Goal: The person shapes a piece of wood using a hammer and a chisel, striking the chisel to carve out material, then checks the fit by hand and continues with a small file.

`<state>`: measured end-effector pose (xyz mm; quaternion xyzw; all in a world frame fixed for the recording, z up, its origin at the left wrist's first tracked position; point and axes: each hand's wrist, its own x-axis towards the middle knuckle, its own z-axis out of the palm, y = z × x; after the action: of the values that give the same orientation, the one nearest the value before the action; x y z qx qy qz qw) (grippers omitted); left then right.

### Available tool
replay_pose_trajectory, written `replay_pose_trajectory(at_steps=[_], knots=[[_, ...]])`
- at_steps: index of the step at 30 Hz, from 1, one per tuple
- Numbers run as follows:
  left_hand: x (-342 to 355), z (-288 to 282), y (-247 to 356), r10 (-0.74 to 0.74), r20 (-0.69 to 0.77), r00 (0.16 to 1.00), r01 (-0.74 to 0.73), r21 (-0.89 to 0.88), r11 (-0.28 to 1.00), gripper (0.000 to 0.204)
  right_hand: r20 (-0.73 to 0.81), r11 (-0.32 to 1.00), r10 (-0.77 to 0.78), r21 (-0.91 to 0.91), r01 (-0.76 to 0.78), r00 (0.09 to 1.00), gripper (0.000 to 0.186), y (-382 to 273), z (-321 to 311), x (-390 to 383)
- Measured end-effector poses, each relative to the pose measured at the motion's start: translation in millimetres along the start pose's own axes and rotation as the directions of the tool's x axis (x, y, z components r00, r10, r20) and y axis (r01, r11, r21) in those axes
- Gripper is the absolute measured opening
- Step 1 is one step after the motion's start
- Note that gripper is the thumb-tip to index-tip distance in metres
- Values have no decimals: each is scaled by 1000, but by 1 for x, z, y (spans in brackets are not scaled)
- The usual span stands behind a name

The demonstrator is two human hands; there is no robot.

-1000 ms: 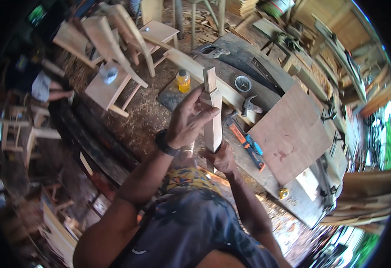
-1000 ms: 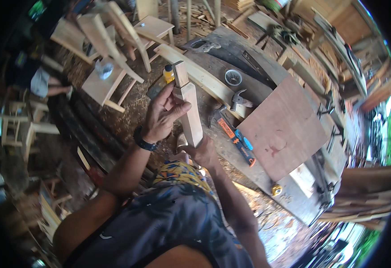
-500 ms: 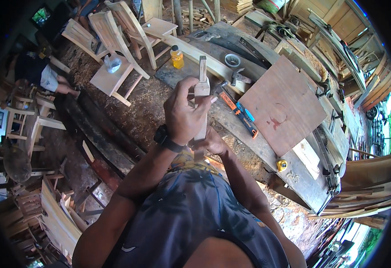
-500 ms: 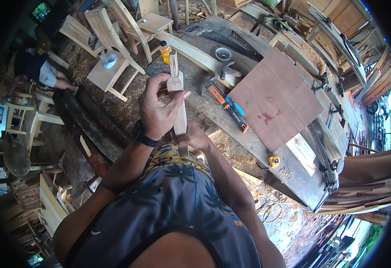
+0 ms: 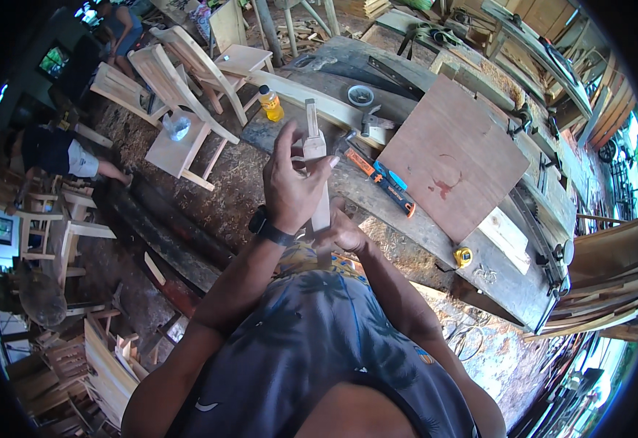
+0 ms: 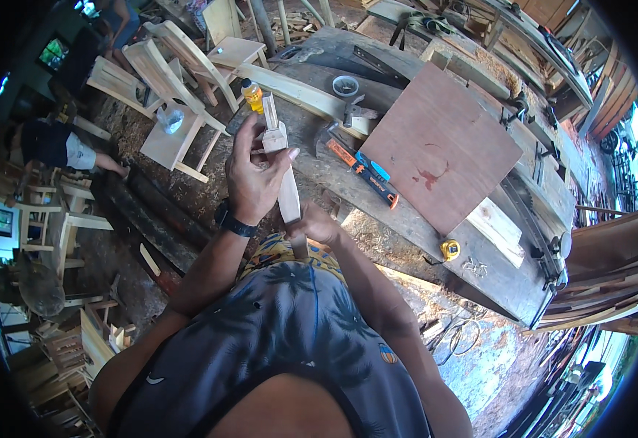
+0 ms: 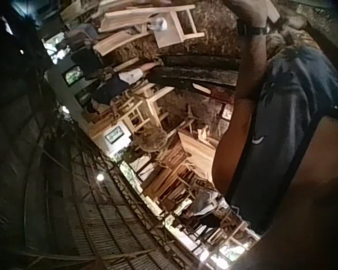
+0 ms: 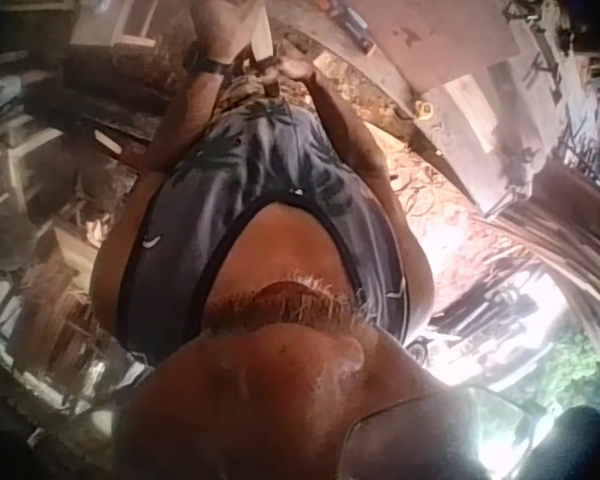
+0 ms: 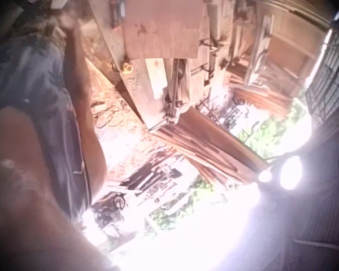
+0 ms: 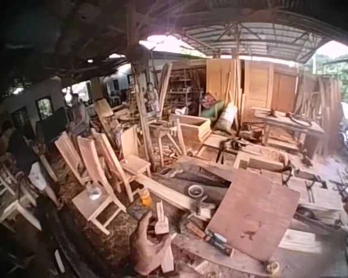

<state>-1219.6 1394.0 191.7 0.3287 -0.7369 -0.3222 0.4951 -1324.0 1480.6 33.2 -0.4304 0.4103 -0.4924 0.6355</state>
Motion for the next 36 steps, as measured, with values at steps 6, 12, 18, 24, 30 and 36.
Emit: replay_pose_trajectory(at_steps=[6, 12, 18, 24, 30, 36], knots=[[21, 12, -39, 57, 121, 991, -79, 177, 981, 63, 68, 991, 76, 100, -83, 995, 48, -10, -8, 12], [52, 35, -93, -88, 225, 970, 55, 150, 987, 60, -30, 986, 91, 142, -86, 995, 47, 13, -22, 52], [68, 75, -226, -362, 448, 818, 263, 269, 926, 54, -273, 897, 307, 402, -181, 912, 41, 96, -24, 108], [88, 110, -281, -231, 582, 780, 149, 185, 971, 39, -440, 847, 415, 506, -162, 796, 33, 92, -16, 147], [106, 123, -310, -188, 677, 711, 56, 212, 976, 38, -556, 840, 543, 366, -401, 629, 50, 66, -10, 176], [107, 135, -313, -182, 694, 696, -91, 338, 937, 43, -695, 792, 519, 172, -586, 498, 53, 37, -10, 149]])
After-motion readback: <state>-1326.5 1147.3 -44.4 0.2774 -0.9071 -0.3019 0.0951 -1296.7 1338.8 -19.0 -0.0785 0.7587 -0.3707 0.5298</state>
